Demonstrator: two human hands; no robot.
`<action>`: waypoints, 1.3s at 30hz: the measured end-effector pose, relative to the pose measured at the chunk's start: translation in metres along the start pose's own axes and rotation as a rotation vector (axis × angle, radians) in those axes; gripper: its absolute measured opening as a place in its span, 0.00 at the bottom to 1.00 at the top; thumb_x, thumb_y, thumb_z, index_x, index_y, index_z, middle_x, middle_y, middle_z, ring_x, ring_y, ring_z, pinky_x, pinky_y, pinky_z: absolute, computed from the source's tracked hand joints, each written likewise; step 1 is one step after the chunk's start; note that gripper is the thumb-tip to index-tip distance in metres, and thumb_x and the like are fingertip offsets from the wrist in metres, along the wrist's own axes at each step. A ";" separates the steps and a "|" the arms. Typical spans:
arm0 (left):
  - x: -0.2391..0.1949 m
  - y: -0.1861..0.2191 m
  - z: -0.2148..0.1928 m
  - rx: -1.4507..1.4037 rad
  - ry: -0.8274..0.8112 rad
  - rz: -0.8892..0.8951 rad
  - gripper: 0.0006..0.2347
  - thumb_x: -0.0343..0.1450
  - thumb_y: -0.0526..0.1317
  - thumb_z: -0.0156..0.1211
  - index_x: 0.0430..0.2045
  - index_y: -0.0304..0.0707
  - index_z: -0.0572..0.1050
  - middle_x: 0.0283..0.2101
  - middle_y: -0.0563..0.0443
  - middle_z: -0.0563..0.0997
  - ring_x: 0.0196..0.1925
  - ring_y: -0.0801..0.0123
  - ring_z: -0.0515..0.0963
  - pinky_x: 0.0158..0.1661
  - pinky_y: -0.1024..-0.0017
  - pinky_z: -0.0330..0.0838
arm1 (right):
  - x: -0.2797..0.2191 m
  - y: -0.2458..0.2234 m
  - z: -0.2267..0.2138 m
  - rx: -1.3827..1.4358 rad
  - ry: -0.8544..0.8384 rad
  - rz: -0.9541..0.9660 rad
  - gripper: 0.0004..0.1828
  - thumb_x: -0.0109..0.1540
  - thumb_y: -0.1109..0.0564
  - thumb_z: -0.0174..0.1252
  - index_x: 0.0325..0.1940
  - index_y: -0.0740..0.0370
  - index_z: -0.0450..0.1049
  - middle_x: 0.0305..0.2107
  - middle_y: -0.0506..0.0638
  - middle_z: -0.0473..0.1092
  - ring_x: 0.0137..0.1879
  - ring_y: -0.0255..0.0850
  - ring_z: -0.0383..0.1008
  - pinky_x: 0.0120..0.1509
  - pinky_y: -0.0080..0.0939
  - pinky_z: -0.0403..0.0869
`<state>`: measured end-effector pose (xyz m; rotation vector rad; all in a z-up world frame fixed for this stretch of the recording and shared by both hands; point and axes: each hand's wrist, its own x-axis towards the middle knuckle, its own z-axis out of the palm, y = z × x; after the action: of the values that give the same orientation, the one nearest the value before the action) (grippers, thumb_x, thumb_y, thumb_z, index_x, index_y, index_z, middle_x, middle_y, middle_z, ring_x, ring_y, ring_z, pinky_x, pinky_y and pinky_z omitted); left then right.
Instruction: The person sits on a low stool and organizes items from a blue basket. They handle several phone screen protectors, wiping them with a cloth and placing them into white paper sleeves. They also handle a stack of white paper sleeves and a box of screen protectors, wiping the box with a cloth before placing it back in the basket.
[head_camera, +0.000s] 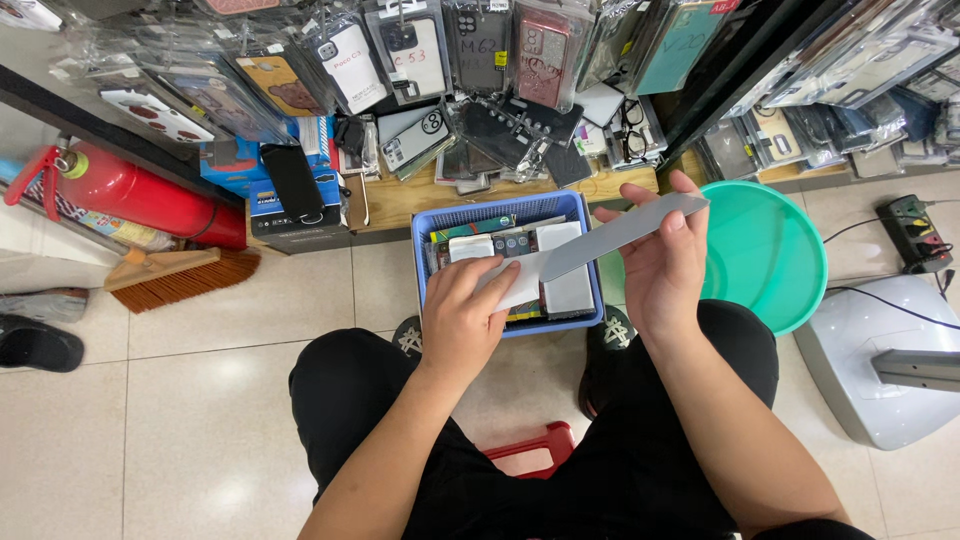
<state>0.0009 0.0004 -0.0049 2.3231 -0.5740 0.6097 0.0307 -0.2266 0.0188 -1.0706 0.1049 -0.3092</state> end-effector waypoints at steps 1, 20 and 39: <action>0.001 0.001 -0.001 0.000 0.001 -0.001 0.14 0.66 0.34 0.64 0.46 0.49 0.79 0.45 0.52 0.77 0.51 0.58 0.77 0.50 0.56 0.70 | -0.002 -0.001 0.002 0.000 -0.001 0.000 0.33 0.60 0.36 0.53 0.65 0.45 0.53 0.53 0.58 0.69 0.51 0.56 0.78 0.57 0.48 0.78; 0.015 0.024 -0.014 -0.757 -0.203 -0.584 0.07 0.70 0.40 0.59 0.33 0.36 0.79 0.28 0.48 0.80 0.33 0.66 0.77 0.33 0.68 0.72 | -0.025 -0.007 0.028 -0.722 -0.506 -0.187 0.23 0.57 0.58 0.63 0.57 0.61 0.74 0.45 0.55 0.74 0.52 0.49 0.76 0.60 0.48 0.70; 0.028 0.015 -0.031 -0.851 0.024 -0.763 0.11 0.72 0.46 0.58 0.28 0.36 0.74 0.21 0.47 0.77 0.22 0.71 0.73 0.30 0.76 0.69 | -0.038 0.006 0.040 -0.559 -0.685 0.386 0.19 0.58 0.56 0.63 0.49 0.69 0.76 0.32 0.58 0.75 0.40 0.43 0.71 0.44 0.44 0.72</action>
<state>0.0065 0.0055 0.0388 1.5254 0.1011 -0.0029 0.0054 -0.1790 0.0299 -1.6235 -0.2294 0.4705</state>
